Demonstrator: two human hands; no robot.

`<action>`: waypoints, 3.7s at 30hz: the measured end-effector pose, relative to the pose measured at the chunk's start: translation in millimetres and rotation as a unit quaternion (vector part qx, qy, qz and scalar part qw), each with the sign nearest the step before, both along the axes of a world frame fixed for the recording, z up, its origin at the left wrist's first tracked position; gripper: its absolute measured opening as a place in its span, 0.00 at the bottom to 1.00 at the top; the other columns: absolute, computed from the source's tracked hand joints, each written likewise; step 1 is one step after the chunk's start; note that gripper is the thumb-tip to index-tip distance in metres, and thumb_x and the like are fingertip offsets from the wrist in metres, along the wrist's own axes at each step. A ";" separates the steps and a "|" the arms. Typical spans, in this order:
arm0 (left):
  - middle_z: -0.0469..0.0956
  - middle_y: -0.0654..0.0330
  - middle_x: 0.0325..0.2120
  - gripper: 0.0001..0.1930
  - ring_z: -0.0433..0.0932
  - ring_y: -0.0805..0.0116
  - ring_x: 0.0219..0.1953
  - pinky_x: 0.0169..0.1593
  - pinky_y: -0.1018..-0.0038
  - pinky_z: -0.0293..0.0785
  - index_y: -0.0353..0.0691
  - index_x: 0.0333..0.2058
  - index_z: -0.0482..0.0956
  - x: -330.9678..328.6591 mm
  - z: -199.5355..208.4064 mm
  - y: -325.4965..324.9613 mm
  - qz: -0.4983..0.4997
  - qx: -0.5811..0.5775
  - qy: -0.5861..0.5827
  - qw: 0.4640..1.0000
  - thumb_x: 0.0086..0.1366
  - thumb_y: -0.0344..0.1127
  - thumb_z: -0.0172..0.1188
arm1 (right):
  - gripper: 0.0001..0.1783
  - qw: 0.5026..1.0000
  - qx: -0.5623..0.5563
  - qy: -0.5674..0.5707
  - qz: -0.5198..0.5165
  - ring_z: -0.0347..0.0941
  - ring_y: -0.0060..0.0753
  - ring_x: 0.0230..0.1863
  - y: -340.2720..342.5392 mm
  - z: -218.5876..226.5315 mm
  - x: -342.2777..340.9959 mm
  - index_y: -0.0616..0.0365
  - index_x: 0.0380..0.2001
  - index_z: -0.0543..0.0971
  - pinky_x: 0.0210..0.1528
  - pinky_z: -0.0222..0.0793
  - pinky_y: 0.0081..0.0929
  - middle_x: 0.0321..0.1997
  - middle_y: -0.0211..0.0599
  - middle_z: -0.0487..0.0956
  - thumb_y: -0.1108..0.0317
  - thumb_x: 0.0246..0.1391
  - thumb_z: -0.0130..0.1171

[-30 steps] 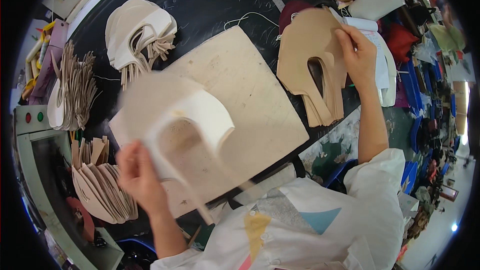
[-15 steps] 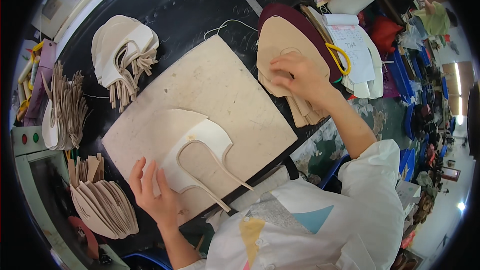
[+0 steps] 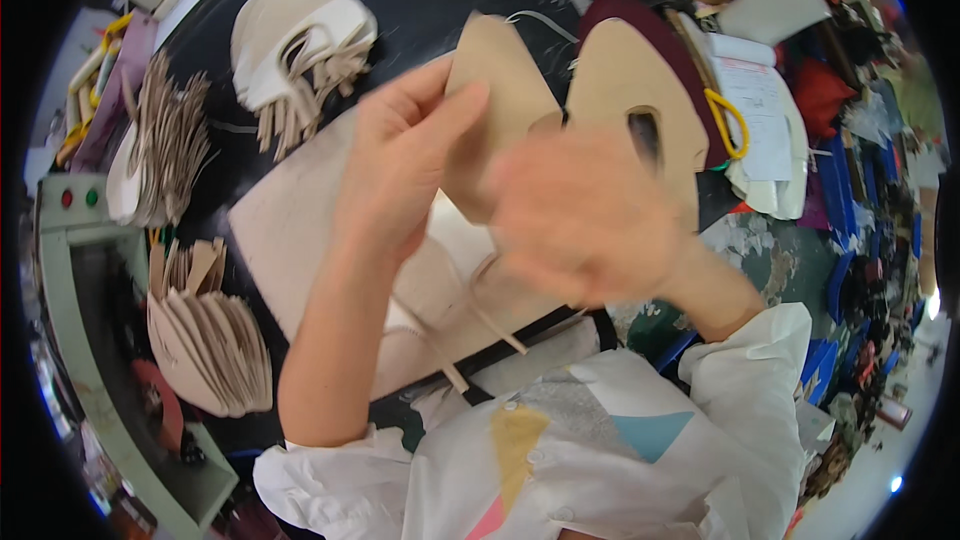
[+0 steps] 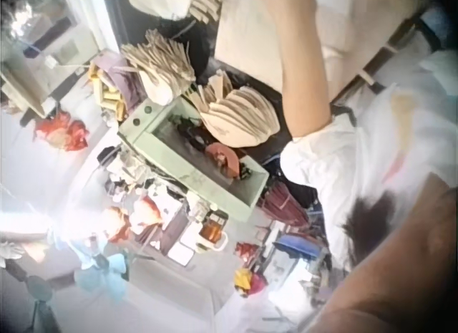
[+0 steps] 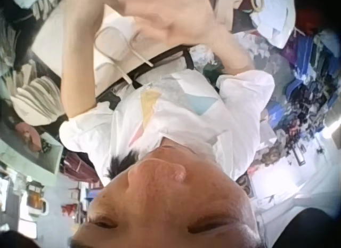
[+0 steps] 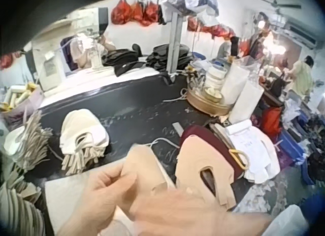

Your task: The recorder is picking up shoe upper components from a stack, inspecting them, and placing them on a workspace board for organization or assembly prep.

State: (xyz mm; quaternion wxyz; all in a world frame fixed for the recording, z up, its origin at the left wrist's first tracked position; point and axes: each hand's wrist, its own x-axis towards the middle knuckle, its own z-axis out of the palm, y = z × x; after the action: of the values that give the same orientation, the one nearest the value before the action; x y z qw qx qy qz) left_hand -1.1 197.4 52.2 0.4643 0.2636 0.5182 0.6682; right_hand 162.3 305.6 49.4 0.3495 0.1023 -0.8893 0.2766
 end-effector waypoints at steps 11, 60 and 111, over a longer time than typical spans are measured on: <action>0.81 0.53 0.42 0.13 0.78 0.72 0.45 0.50 0.78 0.71 0.25 0.49 0.77 -1.0 87.9 -114.7 0.124 0.030 0.537 0.834 0.67 0.24 0.56 | 0.19 0.945 -0.244 -0.110 0.186 0.75 0.34 0.50 32.8 48.9 -65.4 0.65 0.45 0.80 0.49 0.69 0.26 0.47 0.45 0.79 0.64 0.53 0.67; 0.72 0.58 0.55 0.24 0.69 0.58 0.58 0.55 0.63 0.68 0.42 0.52 0.77 2.0 -68.1 -115.5 -0.027 -0.208 0.723 0.658 0.55 0.27 0.56 | 0.08 0.665 -0.534 -0.507 -0.124 0.72 0.12 0.20 -34.3 -55.1 -21.4 0.62 0.34 0.79 0.20 0.66 0.11 0.22 0.28 0.79 0.70 0.55 0.64; 0.60 0.48 0.66 0.28 0.51 0.43 0.70 0.69 0.49 0.45 0.35 0.63 0.66 59.0 -82.9 -170.6 0.004 -0.299 0.585 0.754 0.66 0.38 0.56 | 0.09 0.881 -0.357 -0.254 -0.177 0.74 0.14 0.25 -79.5 -77.5 -26.0 0.61 0.29 0.74 0.25 0.71 0.15 0.25 0.29 0.78 0.75 0.52 0.67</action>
State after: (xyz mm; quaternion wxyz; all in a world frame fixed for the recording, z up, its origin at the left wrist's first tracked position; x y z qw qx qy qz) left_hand 57.9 26.8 -30.7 0.1231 0.4489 0.8629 0.1968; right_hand 136.4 226.1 -28.1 0.1678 -0.2626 -0.7916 0.5255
